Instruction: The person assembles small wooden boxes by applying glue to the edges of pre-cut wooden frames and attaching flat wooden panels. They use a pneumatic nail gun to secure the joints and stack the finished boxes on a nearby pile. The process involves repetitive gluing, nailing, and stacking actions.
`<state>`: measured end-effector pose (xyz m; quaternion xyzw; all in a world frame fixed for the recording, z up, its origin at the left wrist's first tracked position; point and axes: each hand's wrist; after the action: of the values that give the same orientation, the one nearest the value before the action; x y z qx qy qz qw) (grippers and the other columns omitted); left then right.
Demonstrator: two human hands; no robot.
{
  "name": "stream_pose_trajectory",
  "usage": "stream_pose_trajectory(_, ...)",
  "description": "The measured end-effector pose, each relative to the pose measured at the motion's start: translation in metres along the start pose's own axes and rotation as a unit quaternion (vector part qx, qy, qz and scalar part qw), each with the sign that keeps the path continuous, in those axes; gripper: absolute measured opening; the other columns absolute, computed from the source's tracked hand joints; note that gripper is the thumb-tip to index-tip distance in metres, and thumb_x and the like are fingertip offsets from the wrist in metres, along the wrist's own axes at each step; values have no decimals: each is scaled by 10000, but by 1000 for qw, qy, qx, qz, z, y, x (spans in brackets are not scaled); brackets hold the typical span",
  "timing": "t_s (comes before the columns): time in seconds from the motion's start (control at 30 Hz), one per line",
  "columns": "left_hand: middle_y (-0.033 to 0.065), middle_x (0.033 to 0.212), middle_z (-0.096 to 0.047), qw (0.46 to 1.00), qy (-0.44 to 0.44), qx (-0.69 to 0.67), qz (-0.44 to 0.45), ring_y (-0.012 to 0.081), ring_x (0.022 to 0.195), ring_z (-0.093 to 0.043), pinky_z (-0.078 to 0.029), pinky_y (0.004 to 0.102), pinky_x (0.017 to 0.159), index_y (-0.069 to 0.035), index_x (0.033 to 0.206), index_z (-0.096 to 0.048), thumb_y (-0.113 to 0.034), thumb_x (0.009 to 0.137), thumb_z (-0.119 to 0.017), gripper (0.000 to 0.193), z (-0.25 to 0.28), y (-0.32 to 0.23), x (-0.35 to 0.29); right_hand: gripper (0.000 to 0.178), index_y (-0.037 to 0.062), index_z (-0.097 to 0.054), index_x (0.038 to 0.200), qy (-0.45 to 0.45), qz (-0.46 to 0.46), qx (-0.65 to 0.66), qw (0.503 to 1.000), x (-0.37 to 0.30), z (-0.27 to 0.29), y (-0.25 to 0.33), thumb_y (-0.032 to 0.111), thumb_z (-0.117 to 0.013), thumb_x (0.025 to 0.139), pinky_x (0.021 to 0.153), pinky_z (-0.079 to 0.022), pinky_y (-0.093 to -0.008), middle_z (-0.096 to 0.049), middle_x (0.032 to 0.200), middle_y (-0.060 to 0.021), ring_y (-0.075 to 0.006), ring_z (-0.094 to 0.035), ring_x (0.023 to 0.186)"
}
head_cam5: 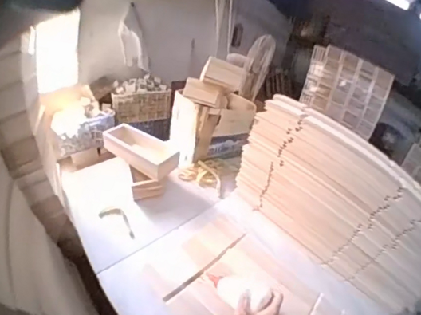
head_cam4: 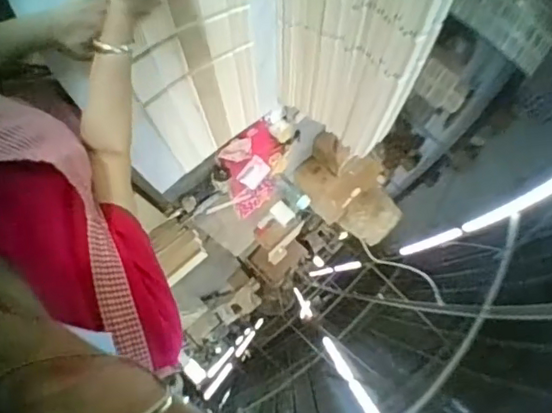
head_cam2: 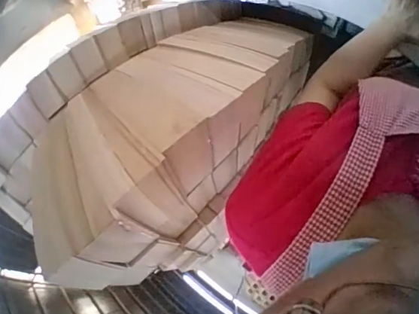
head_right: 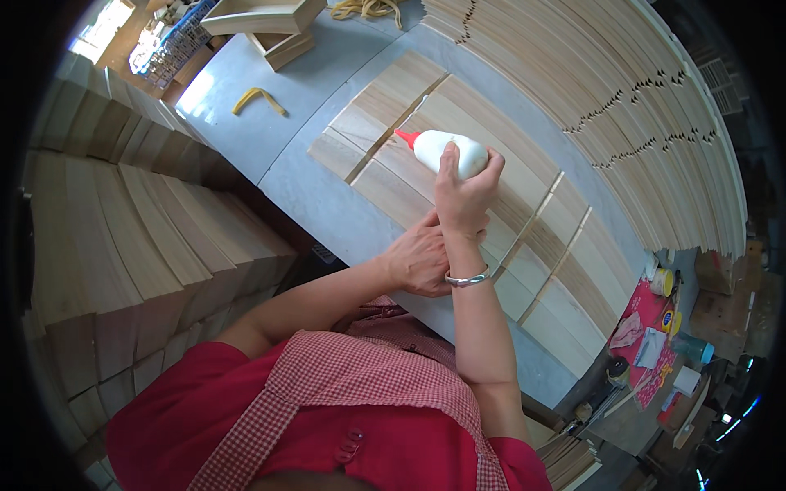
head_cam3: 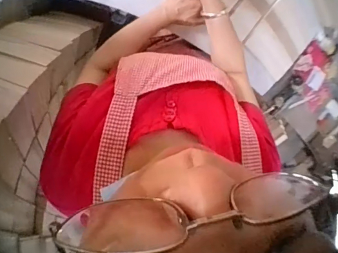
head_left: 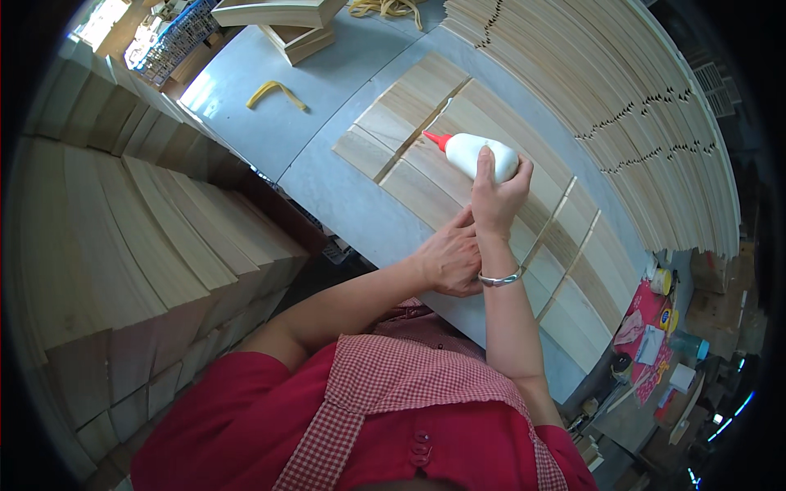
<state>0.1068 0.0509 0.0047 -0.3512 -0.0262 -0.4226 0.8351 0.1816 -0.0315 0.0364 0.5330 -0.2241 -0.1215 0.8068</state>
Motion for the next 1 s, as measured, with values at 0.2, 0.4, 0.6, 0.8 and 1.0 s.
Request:
stream_pose_trajectory(0.2, 171, 1561, -405, 1000, -22, -10, 7, 351, 1470, -333, -217, 512, 1236, 16, 1461, -460, -507, 841, -646, 832, -7, 2, -6, 519, -28, -517, 1171, 24, 7, -51, 998, -32, 6, 21, 342, -753, 895, 795, -552, -460, -660, 1045, -242, -373, -685, 924)
stream_pose_trajectory(0.4, 155, 1603, -352, 998, -36, -51, -7, 338, 1486, -312, -216, 500, 1240, 5, 1471, -457, -516, 824, -658, 855, -14, 8, -14, 609, 20, -566, 1211, 64, -13, -53, 996, -53, 10, 26, 500, -737, 878, 923, -498, -440, -685, 1116, -202, -339, -679, 1021)
stream_pose_trajectory(0.6, 156, 1425, -497, 984, -144, -86, -54, 356, 1408, -385, -233, 541, 1221, -42, 1394, -512, -495, 779, -676, 781, -24, 13, -11, 612, 61, -583, 1211, 44, 62, -270, 960, -75, 13, 20, 543, -730, 863, 994, -418, -522, -690, 1135, -159, -308, -668, 959)
stream_pose_trajectory(0.8, 154, 1434, -500, 994, 83, -10, 69, 345, 1427, -369, -205, 572, 1227, -35, 1391, -519, -500, 773, -670, 787, 1, -2, -8, 537, 79, -563, 1216, 157, -124, 127, 971, -54, 30, 31, 510, -687, 920, 668, -518, -328, -637, 1010, -55, -180, -628, 808)
stream_pose_trajectory(1.0, 172, 1550, -416, 996, 30, 85, 10, 329, 1507, -284, -171, 588, 1237, 8, 1417, -494, -445, 775, -666, 804, 5, -5, -5, 517, 55, -536, 1204, 141, 5, 332, 933, 7, 48, 45, 416, -763, 911, 549, -455, -223, -589, 998, -63, -98, -565, 733)
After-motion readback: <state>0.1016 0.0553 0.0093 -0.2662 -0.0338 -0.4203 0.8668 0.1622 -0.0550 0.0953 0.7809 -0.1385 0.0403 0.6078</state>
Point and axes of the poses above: each hand's wrist, its own x-axis towards the middle knuckle, its own z-axis out of the back of the hand, y = z × x
